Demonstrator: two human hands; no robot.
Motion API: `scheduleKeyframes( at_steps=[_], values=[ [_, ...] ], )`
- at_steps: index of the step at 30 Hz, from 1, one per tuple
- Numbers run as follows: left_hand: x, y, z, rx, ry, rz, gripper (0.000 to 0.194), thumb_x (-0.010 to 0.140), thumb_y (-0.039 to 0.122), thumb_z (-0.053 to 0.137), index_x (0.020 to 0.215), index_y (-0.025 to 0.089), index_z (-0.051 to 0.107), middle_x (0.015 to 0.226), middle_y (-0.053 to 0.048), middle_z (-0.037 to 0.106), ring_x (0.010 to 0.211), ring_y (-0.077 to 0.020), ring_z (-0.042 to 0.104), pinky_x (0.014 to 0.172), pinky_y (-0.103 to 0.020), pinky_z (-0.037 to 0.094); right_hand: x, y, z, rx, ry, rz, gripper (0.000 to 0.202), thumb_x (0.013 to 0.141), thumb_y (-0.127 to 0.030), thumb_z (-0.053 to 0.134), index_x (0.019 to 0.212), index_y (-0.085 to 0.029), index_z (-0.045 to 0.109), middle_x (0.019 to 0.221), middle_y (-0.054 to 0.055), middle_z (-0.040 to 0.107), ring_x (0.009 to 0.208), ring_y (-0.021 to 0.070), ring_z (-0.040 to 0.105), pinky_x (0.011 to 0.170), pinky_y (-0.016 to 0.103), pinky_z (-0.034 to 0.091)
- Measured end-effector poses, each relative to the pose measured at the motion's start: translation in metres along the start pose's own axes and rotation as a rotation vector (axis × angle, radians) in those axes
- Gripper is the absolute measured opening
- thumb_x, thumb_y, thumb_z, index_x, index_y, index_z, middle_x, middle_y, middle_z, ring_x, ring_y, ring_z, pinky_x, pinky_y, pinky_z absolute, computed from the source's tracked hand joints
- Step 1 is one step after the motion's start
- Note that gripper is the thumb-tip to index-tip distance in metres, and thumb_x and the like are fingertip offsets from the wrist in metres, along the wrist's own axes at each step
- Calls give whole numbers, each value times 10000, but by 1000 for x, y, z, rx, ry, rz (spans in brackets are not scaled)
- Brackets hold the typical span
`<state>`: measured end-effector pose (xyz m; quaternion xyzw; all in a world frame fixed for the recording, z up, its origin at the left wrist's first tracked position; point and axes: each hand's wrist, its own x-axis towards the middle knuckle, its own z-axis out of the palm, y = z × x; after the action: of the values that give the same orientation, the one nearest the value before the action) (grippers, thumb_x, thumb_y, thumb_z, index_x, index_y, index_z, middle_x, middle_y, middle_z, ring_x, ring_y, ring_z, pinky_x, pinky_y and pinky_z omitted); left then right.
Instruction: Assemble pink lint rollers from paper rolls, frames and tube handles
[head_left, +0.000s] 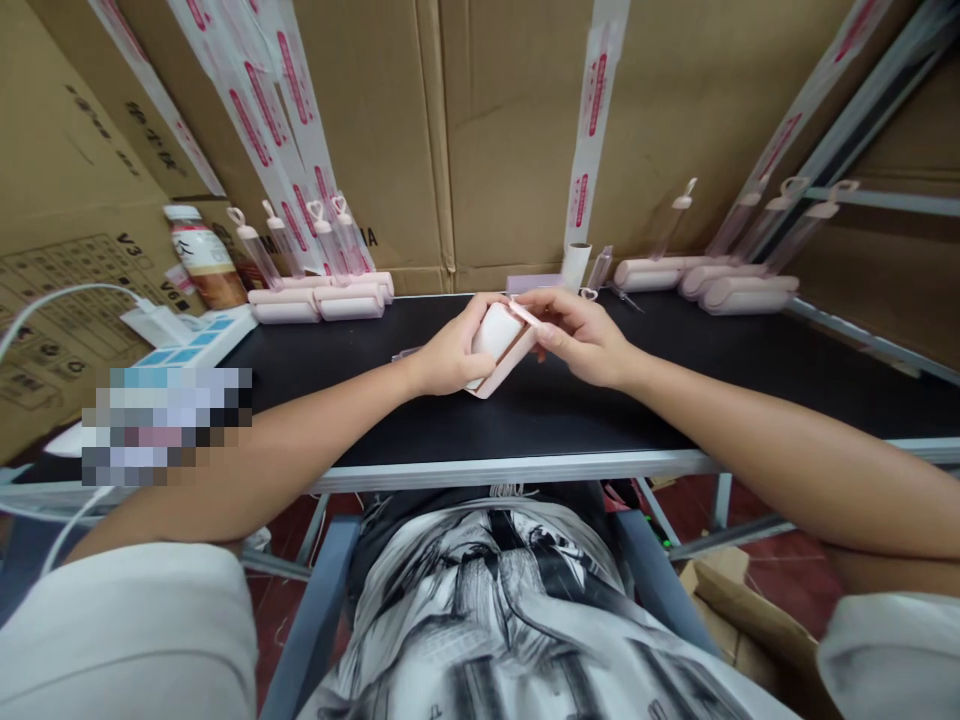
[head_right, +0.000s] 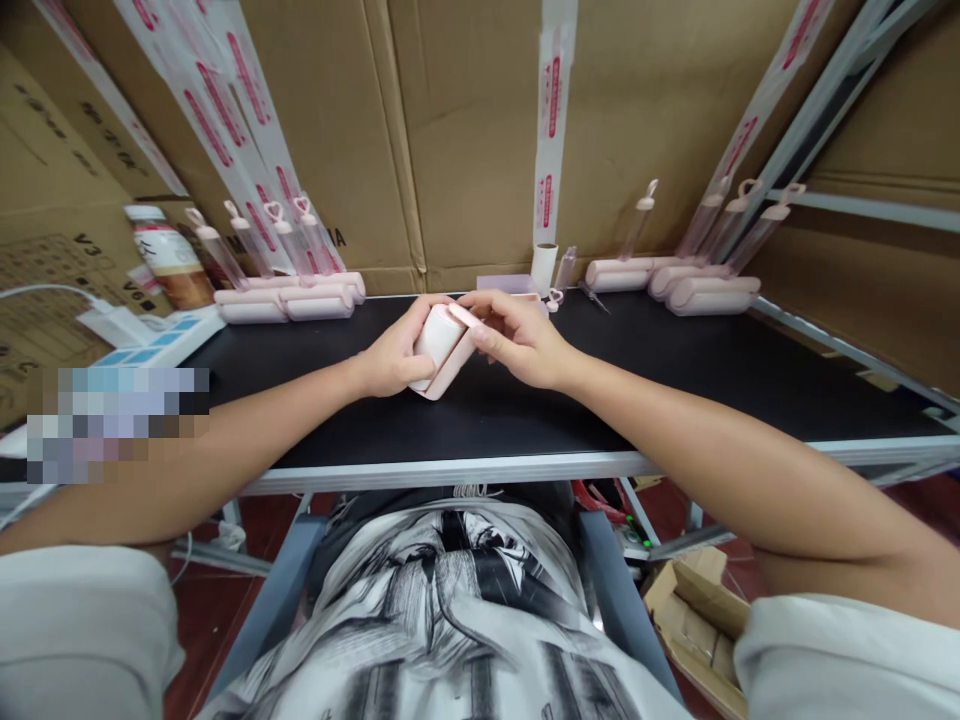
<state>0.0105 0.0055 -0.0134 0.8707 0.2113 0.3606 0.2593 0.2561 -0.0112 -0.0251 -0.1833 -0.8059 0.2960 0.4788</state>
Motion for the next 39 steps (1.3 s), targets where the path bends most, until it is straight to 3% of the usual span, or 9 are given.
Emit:
scheduleKeyframes(
  at_steps=[4,9,20,25,29,32,34,36,39],
  values=[
    [1,12,-5,3,-35,-88,618,587,319,583,1191,193,535,1085,-38,651,949,-240,597,874,-370,514,-2,-1,-3,-77,-98,17,680,941,-639,805,1480,-275,606,1153,74,711,921,206,693,768,309,611],
    [4,20,-12,-11,-159,-153,559,580,322,608,1121,196,550,1067,-49,665,921,-249,596,819,-357,510,-5,-1,-4,-71,-197,76,816,899,-642,838,1577,-288,553,1448,134,664,1196,295,703,976,399,619],
    [2,19,-11,-54,-204,-194,559,639,396,600,1152,178,555,1018,-41,619,906,-254,583,807,-369,490,-4,3,-2,89,-266,82,676,948,-516,842,1495,-271,529,1174,66,694,958,194,696,805,289,586],
    [1,22,-7,-36,-220,-209,629,749,576,703,1214,173,569,1095,-64,679,969,-267,618,885,-381,522,-2,2,-1,102,-303,93,665,945,-575,835,1434,-261,511,1059,39,686,847,171,668,729,271,556],
    [3,22,-8,16,-132,-241,727,743,628,773,1271,164,591,1181,-82,702,1042,-288,639,939,-393,516,4,4,-14,-9,-209,68,727,895,-675,843,1411,-254,552,892,0,667,754,173,646,671,274,513],
    [5,16,-15,24,27,-257,663,735,553,774,1246,166,607,1187,-74,707,1072,-287,645,979,-399,503,8,11,-34,-151,20,66,632,928,-699,782,1338,-240,638,887,16,679,746,178,631,699,304,507],
    [6,10,-21,17,135,-266,621,728,506,760,1222,165,601,1172,-69,705,1082,-282,646,1007,-404,497,10,19,-48,-318,145,100,519,938,-634,779,1252,-227,708,889,30,698,743,186,623,732,333,514],
    [7,4,-26,22,220,-291,604,722,492,752,1204,164,591,1140,-65,698,1071,-277,647,1006,-406,497,10,29,-60,-482,174,159,419,925,-534,781,1185,-206,756,912,57,736,774,212,649,783,374,536],
    [8,0,-28,49,279,-344,608,706,506,744,1185,165,588,1095,-58,692,1039,-273,646,974,-406,505,10,41,-69,-662,119,224,342,898,-426,756,1132,-180,797,1019,118,794,903,281,717,878,446,567]
  ],
)
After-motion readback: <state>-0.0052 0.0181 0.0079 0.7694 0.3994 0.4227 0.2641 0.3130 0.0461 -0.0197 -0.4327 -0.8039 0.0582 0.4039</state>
